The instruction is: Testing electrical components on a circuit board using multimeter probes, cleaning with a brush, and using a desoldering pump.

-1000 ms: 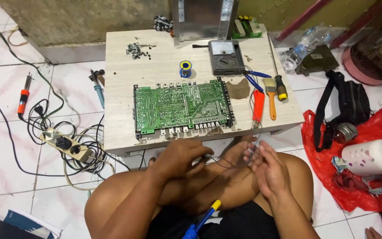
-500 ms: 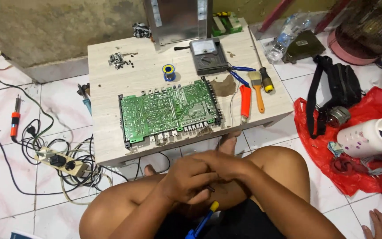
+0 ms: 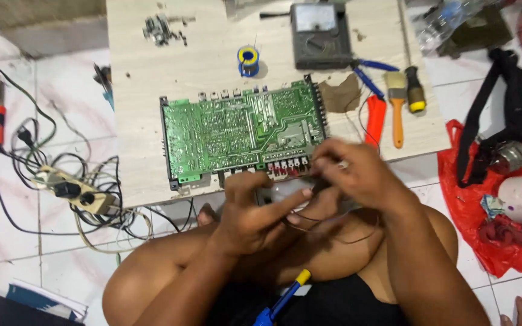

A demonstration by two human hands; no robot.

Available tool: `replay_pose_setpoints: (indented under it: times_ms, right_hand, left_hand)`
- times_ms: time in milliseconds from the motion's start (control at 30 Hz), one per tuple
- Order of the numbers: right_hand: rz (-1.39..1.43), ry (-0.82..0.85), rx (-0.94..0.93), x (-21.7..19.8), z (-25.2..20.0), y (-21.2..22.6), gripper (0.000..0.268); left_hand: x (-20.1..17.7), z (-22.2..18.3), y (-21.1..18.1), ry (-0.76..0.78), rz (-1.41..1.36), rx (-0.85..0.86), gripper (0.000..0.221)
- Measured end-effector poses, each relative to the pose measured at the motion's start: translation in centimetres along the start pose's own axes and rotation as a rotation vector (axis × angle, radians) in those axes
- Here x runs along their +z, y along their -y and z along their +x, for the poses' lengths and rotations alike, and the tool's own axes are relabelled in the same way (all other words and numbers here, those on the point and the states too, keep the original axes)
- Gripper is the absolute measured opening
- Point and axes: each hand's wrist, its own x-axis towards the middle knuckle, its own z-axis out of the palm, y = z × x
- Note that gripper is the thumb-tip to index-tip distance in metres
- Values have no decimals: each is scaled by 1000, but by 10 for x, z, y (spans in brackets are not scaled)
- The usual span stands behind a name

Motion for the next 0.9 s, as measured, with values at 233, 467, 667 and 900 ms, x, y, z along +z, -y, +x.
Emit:
replay_pose_setpoints:
  times_ms: [233,467,667,900]
  right_hand:
    - [190,33,-138,32,19,-37,19]
    - [840,628,785,98,-14,-161,24]
    - [-327,618,-80,35,23,-61,24]
    - [-505,686,-59,98,42,-75,43]
  left_hand:
    - [16,0,16,147,-425,-62,40]
    - [7,-6,29,256,-467,-70,48]
    - [6,-16,24,536,-592,-133,35]
    - [24,-33,-1,825,-589,-207,42]
